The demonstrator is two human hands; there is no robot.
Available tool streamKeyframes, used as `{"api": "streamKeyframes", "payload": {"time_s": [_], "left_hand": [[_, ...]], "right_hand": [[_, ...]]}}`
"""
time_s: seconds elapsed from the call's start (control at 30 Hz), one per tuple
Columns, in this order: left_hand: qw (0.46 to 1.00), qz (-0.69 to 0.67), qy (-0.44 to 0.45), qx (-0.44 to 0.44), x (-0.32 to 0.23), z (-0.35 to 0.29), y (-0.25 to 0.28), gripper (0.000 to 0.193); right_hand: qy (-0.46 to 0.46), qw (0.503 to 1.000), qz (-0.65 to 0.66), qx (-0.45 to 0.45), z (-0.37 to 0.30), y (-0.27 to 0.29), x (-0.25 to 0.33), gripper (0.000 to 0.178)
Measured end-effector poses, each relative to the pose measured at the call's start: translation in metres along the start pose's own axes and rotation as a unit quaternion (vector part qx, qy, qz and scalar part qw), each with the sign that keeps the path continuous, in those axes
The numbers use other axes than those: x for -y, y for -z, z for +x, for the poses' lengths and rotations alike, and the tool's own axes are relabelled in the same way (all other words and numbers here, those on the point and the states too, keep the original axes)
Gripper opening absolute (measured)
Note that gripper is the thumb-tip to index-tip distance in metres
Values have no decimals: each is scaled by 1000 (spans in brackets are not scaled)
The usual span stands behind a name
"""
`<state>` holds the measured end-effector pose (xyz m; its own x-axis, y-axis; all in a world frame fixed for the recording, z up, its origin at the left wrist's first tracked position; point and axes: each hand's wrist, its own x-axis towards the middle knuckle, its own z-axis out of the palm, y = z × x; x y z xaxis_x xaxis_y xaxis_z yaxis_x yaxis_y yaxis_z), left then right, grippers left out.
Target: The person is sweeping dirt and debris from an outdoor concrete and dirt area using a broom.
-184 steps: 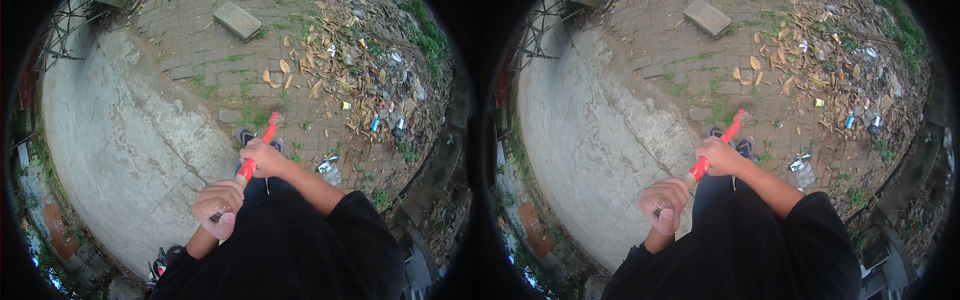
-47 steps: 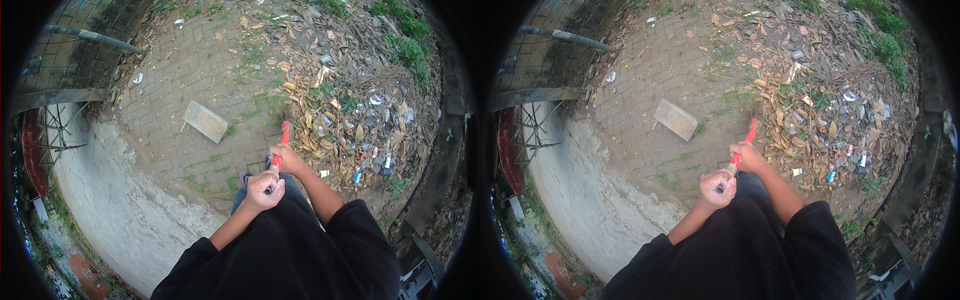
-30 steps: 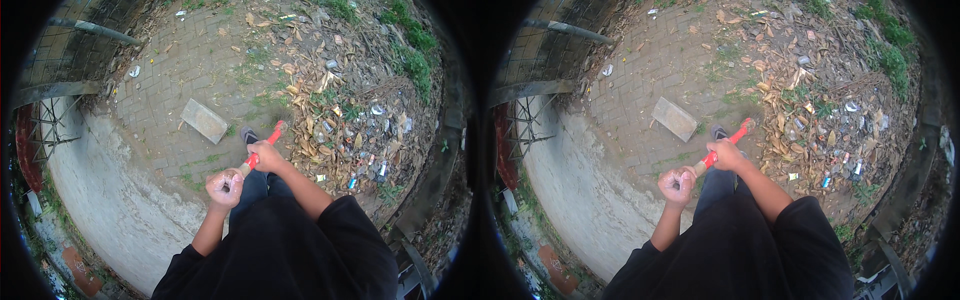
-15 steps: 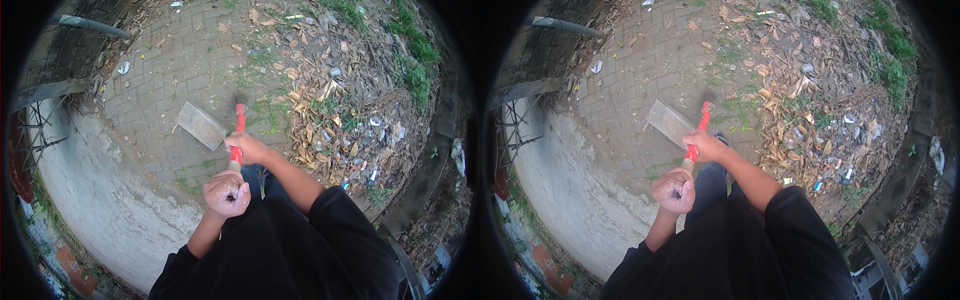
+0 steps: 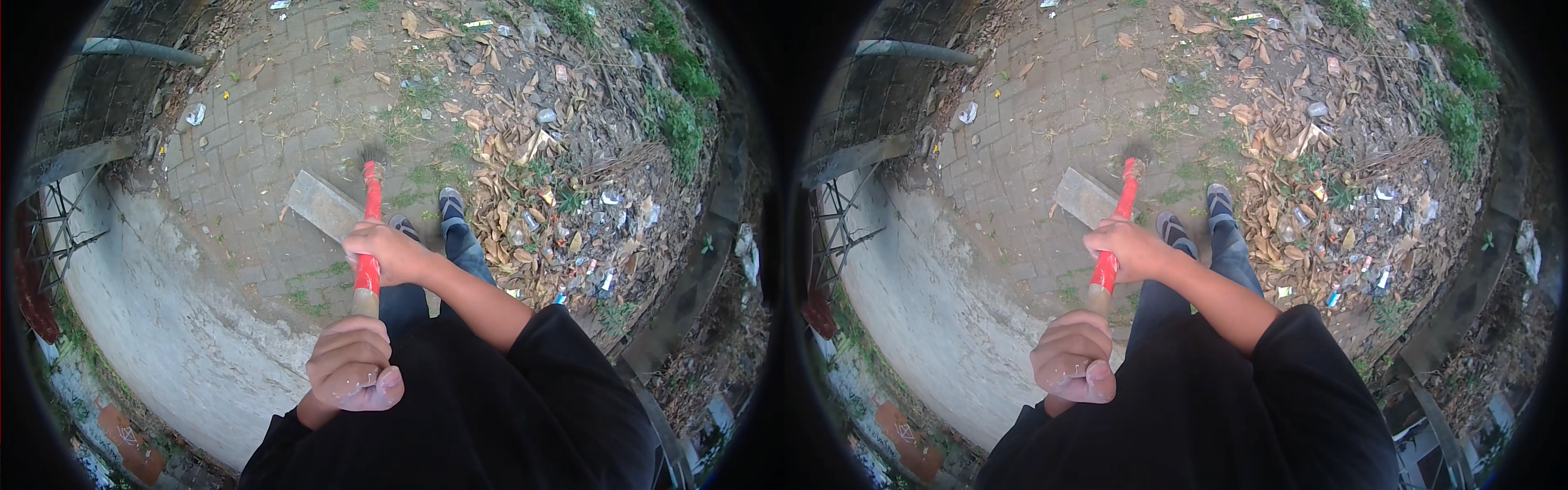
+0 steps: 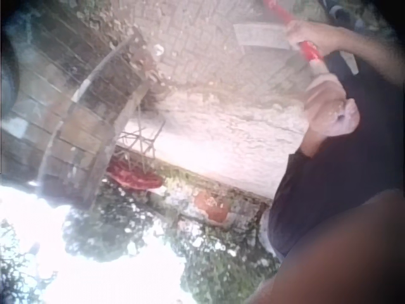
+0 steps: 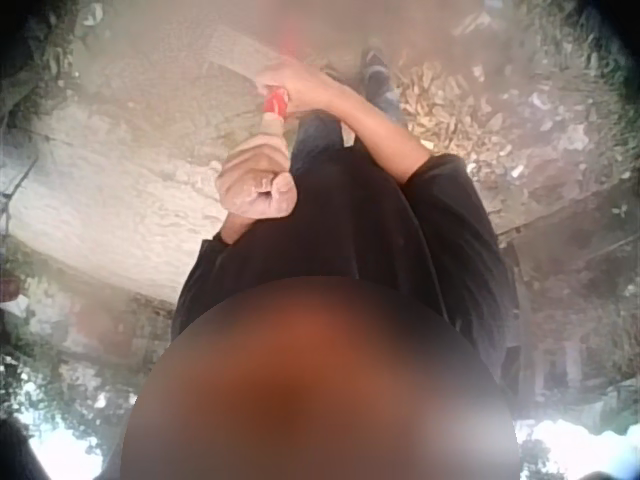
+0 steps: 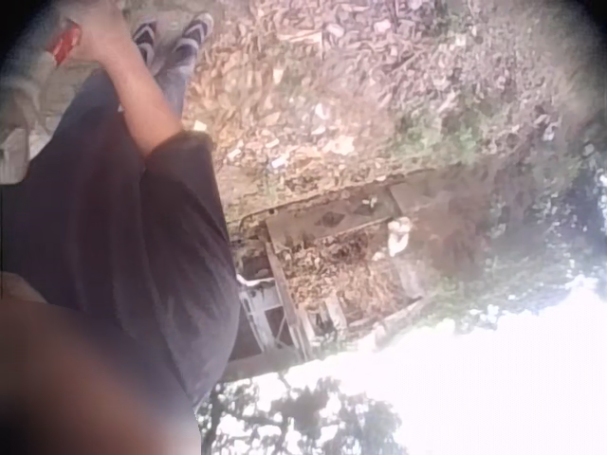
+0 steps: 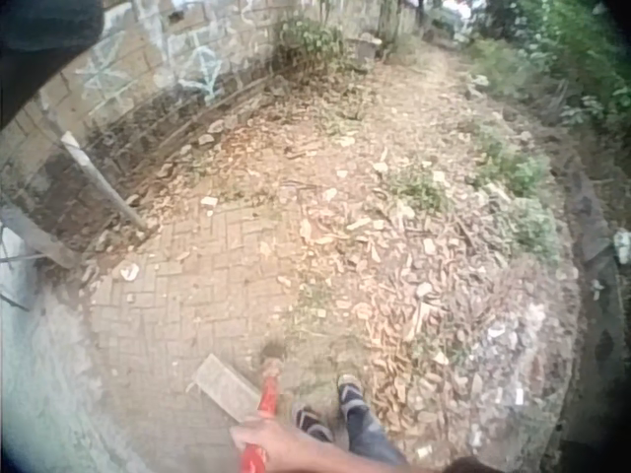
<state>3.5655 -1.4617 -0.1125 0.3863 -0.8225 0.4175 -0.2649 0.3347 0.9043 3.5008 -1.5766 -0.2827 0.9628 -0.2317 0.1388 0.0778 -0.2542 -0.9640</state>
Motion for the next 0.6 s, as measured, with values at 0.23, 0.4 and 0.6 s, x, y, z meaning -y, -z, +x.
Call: {"api": "streamKeyframes", "payload": {"time_s": [0.23,0.4,0.6], "left_hand": [[977,32,189,-91,85,-33,-65,31],[967,-43,217,-124,82,-27,-93,33],[997,-48,23,-51,11,43,-83,35]], "right_hand": [[-114,986,-102,67,-75,59,-95,26],[-188,963,-187,50,-119,108,-63,24],[-51,998,-46,8,-58,95,-14,28]]}}
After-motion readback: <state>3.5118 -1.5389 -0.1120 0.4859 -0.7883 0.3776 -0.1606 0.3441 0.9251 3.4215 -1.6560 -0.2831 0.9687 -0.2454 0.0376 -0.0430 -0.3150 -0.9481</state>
